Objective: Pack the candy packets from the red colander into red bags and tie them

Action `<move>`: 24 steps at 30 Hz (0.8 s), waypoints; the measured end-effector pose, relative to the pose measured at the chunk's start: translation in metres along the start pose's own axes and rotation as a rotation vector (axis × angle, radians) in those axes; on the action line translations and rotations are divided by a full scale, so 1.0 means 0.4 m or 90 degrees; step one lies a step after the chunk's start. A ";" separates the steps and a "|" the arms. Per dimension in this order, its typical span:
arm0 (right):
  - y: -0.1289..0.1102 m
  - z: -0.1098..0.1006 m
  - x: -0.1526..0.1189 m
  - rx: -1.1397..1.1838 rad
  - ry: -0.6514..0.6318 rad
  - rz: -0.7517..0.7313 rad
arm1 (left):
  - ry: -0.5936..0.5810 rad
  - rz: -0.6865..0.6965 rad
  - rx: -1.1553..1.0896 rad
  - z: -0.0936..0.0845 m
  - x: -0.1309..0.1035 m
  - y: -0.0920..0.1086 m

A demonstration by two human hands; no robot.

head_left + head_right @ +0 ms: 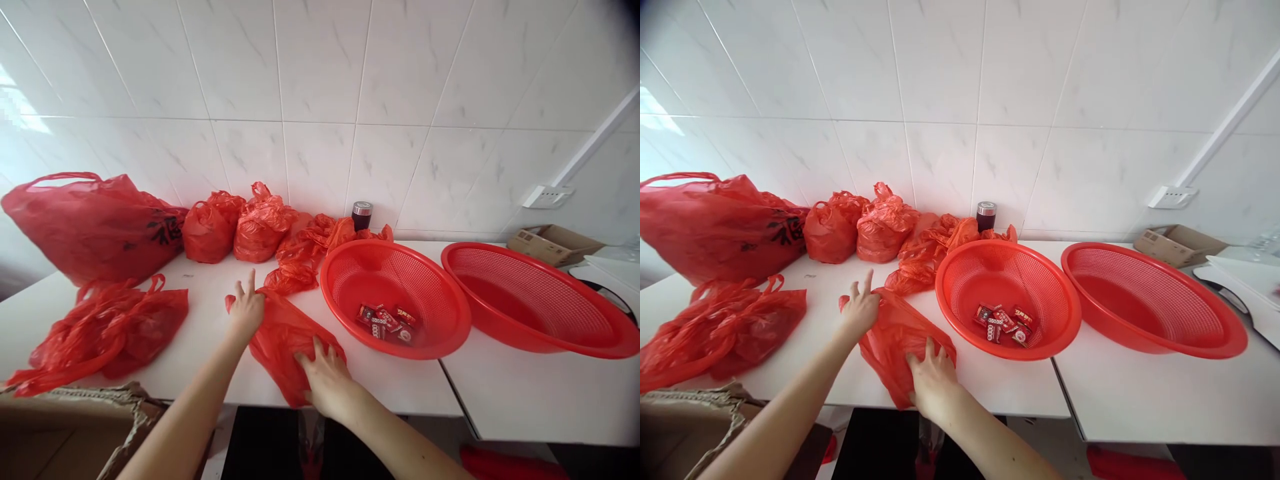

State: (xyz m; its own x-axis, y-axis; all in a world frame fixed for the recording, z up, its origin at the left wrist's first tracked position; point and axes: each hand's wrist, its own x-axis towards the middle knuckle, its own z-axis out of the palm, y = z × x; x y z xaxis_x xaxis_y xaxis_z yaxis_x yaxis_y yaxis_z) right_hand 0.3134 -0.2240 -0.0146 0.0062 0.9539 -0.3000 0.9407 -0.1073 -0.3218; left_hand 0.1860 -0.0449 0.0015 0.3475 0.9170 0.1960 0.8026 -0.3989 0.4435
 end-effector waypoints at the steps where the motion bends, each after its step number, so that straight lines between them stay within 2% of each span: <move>1: 0.001 -0.011 0.001 0.002 0.000 0.003 | -0.016 -0.010 -0.031 -0.014 0.028 -0.004; 3: 0.005 -0.035 0.002 -0.006 0.003 0.023 | -0.069 -0.014 -0.098 -0.047 0.068 0.002; 5: 0.014 -0.052 0.000 -0.019 -0.002 0.049 | -0.143 0.007 -0.163 -0.086 0.083 0.020; 7: 0.028 -0.056 -0.007 -0.032 -0.003 0.066 | -0.235 0.044 -0.217 -0.132 0.076 0.039; 9: 0.044 -0.052 -0.016 -0.034 0.019 0.057 | -0.359 0.072 -0.293 -0.184 0.059 0.047; 11: 0.058 -0.047 -0.022 -0.027 0.053 0.040 | -0.466 0.063 -0.409 -0.233 0.049 0.038; 12: 0.063 -0.045 -0.023 -0.023 0.063 0.036 | -0.471 0.051 -0.450 -0.253 0.047 0.028; 13: 0.067 -0.044 -0.022 -0.020 0.066 0.036 | -0.442 0.039 -0.474 -0.270 0.049 0.015; 16: 0.069 -0.044 -0.012 -0.023 0.059 0.052 | -0.231 0.063 -0.446 -0.288 0.051 -0.028; 18: 0.061 -0.048 -0.012 -0.027 0.060 0.052 | -0.141 0.123 -0.365 -0.274 0.037 -0.049; 21: 0.034 -0.077 -0.046 0.024 0.096 -0.009 | -0.138 0.210 -0.208 -0.225 -0.008 -0.066; 24: 0.019 -0.160 -0.110 0.184 0.160 -0.145 | -0.190 0.211 -0.175 -0.174 -0.043 -0.074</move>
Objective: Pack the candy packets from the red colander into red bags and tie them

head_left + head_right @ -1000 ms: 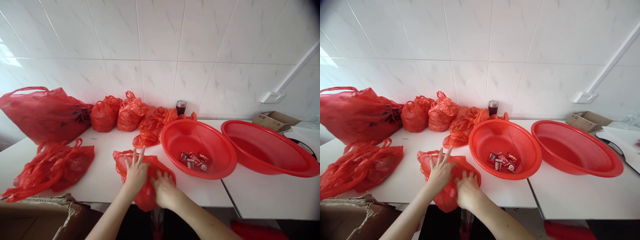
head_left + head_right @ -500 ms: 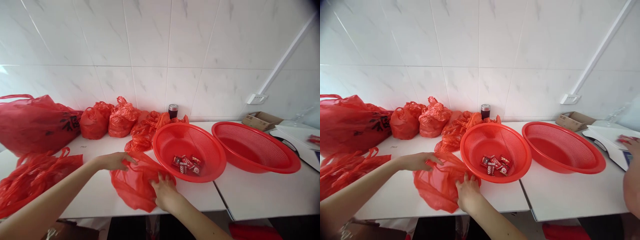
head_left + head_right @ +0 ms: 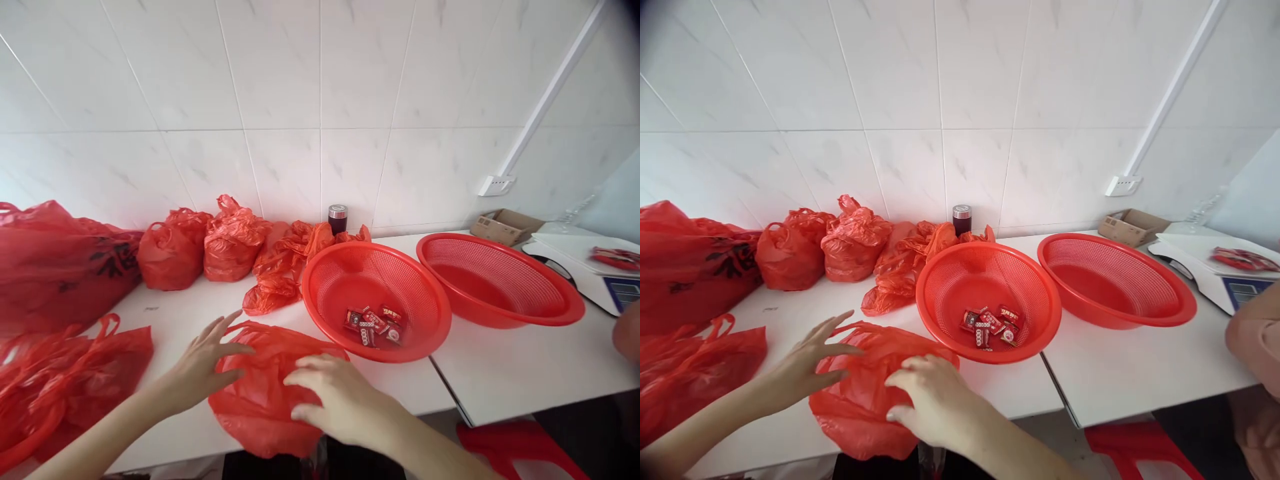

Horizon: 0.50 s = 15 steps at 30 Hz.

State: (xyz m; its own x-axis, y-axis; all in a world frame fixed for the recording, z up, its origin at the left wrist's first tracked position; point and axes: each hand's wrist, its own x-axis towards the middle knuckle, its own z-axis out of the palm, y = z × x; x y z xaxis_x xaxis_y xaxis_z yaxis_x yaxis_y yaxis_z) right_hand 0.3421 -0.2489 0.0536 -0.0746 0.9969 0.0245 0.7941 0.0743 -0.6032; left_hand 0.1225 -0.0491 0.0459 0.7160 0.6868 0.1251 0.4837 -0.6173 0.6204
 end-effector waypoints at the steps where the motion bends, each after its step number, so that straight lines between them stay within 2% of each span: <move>1: -0.007 -0.042 -0.008 0.040 0.028 -0.025 | -0.017 -0.024 -0.030 0.012 -0.003 -0.005; 2: -0.004 -0.086 -0.012 0.047 0.072 -0.024 | -0.033 -0.053 -0.072 0.021 -0.004 -0.010; 4: 0.036 -0.174 -0.008 -0.031 0.151 0.010 | -0.051 -0.096 -0.167 0.028 -0.004 -0.018; 6: 0.110 -0.239 0.005 -0.140 0.134 0.061 | -0.064 -0.110 -0.226 0.031 -0.007 -0.022; 7: 0.152 -0.259 0.012 -0.186 0.078 0.092 | -0.073 -0.110 -0.229 0.032 -0.010 -0.023; 9: 0.226 -0.272 0.022 -0.245 -0.034 0.141 | -0.107 -0.107 -0.197 0.036 -0.020 -0.025; 11: 0.271 -0.256 0.025 -0.265 -0.114 0.126 | -0.138 -0.105 -0.153 0.042 -0.032 -0.026; 15: 0.273 -0.205 0.024 -0.255 -0.130 0.037 | -0.111 -0.150 -0.118 0.048 -0.052 -0.018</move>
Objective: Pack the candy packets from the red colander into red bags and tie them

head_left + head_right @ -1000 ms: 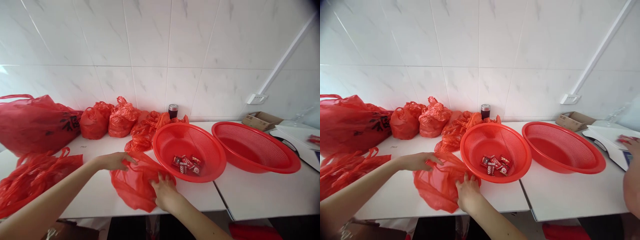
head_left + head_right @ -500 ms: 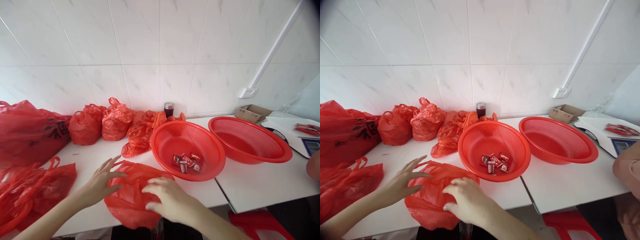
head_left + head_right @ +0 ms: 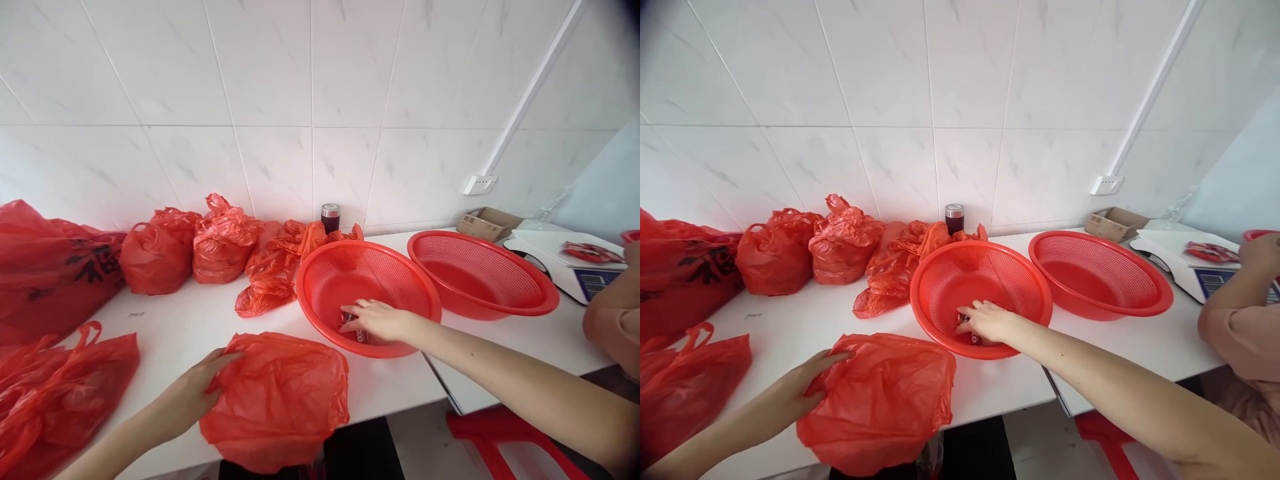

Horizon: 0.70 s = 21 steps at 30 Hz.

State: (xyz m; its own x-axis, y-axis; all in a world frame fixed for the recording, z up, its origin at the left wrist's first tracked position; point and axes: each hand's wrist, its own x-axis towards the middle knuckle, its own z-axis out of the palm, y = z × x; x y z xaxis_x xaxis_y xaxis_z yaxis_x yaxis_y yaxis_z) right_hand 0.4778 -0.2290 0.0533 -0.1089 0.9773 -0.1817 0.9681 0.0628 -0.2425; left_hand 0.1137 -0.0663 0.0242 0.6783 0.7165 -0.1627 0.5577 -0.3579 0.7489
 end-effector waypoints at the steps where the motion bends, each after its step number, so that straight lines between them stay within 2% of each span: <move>1: -0.009 0.004 0.003 0.010 0.003 0.010 | 0.009 -0.011 -0.014 0.001 -0.005 0.004; 4: -0.017 0.006 0.019 0.045 -0.008 0.095 | -0.014 -0.029 -0.096 0.004 -0.021 0.025; 6: 0.000 0.000 0.036 0.050 -0.010 0.135 | -0.039 -0.043 -0.147 0.008 -0.031 0.041; 10: 0.052 -0.041 0.062 0.052 0.025 0.141 | -0.014 -0.054 -0.181 0.024 -0.039 0.064; 12: 0.048 -0.077 0.063 0.068 0.065 0.142 | 0.003 -0.048 -0.200 0.036 -0.038 0.069; 14: 0.002 -0.108 0.054 0.175 0.126 0.114 | 0.008 -0.045 -0.225 0.049 -0.036 0.071; 16: -0.081 -0.114 0.041 0.381 0.154 0.042 | 0.007 -0.048 -0.251 0.064 -0.034 0.070; 18: -0.182 -0.085 0.033 0.547 0.087 -0.042 | 0.013 -0.057 -0.269 0.079 -0.034 0.070; 19: -0.230 -0.058 0.034 0.559 0.028 -0.066 | 0.018 -0.061 -0.272 0.086 -0.034 0.071; 20: -0.272 -0.026 0.039 0.527 0.016 -0.072 | 0.023 -0.065 -0.269 0.092 -0.034 0.072; 21: -0.306 0.010 0.048 0.479 0.038 -0.074 | 0.024 -0.068 -0.261 0.097 -0.035 0.073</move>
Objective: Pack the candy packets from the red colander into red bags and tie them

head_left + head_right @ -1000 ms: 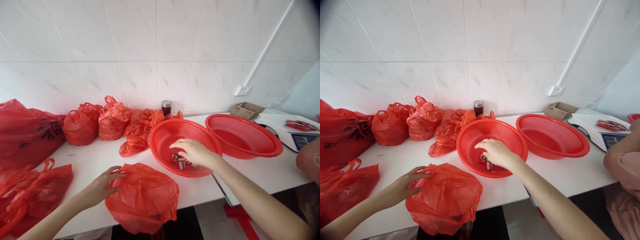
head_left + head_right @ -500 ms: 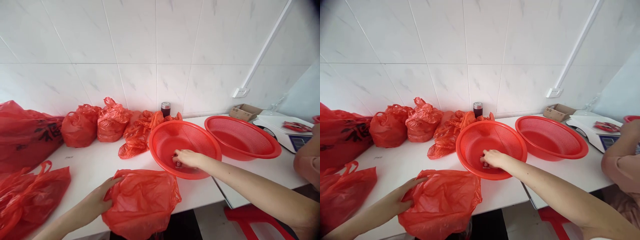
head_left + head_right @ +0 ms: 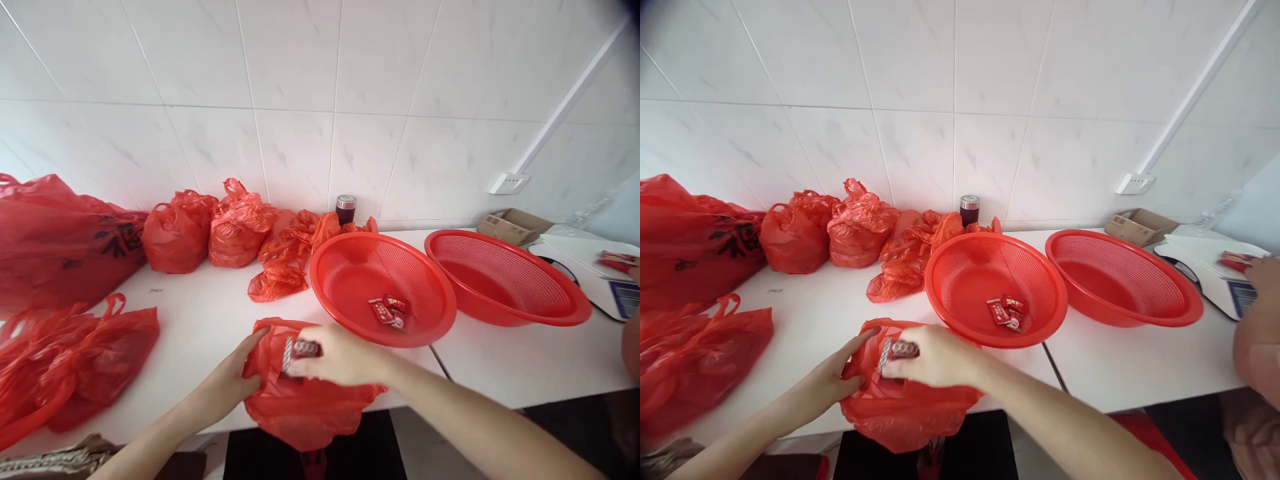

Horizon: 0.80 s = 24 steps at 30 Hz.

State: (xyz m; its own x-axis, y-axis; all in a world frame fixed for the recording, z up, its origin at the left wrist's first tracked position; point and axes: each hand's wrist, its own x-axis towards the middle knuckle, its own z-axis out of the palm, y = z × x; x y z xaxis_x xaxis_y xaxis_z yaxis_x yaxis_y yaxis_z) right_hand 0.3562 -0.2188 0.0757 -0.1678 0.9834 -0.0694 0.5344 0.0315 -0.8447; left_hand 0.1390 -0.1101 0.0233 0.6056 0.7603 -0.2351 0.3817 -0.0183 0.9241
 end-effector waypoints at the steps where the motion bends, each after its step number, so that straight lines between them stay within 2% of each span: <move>1: 0.008 0.043 0.010 -0.040 0.021 -0.007 | -0.004 0.003 0.010 0.004 -0.001 -0.001; 3: 0.038 0.104 0.034 -0.103 0.065 0.006 | -0.013 0.026 0.034 0.006 -0.004 -0.001; 5: 0.074 0.128 0.052 -0.148 0.079 0.047 | -0.003 0.065 0.056 0.000 -0.006 0.000; 11: 0.139 0.111 0.045 -0.279 0.083 0.103 | 0.048 0.129 0.119 -0.036 -0.010 0.004; 14: 0.125 0.115 0.018 -0.381 0.112 0.081 | 0.034 0.128 0.195 -0.042 -0.015 0.013; 16: 0.092 0.104 -0.005 -0.378 0.128 0.009 | 0.015 0.134 0.243 -0.039 -0.020 0.018; 18: 0.051 0.060 -0.025 -0.304 0.151 -0.069 | 0.002 0.137 0.270 -0.033 -0.024 0.018; 20: 0.027 -0.023 -0.039 -0.252 0.212 -0.095 | -0.009 0.132 0.282 -0.028 -0.028 0.016; 22: 0.040 -0.127 -0.044 -0.306 0.303 -0.030 | -0.017 0.124 0.288 -0.026 -0.032 0.014; 23: 0.063 -0.178 -0.045 -0.350 0.304 0.038 | -0.022 0.123 0.292 -0.026 -0.034 0.013; 24: 0.095 -0.222 -0.046 -0.398 0.272 0.119 | -0.025 0.126 0.297 -0.027 -0.036 0.012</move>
State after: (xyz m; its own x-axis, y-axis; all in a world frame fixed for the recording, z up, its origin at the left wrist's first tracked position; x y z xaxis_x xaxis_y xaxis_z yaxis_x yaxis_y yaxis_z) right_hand 0.4532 -0.2199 0.0923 0.2374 0.9618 0.1365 0.9112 -0.1717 -0.3745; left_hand 0.1247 -0.1142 0.0343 0.7209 0.6874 -0.0884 0.5225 -0.4552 0.7210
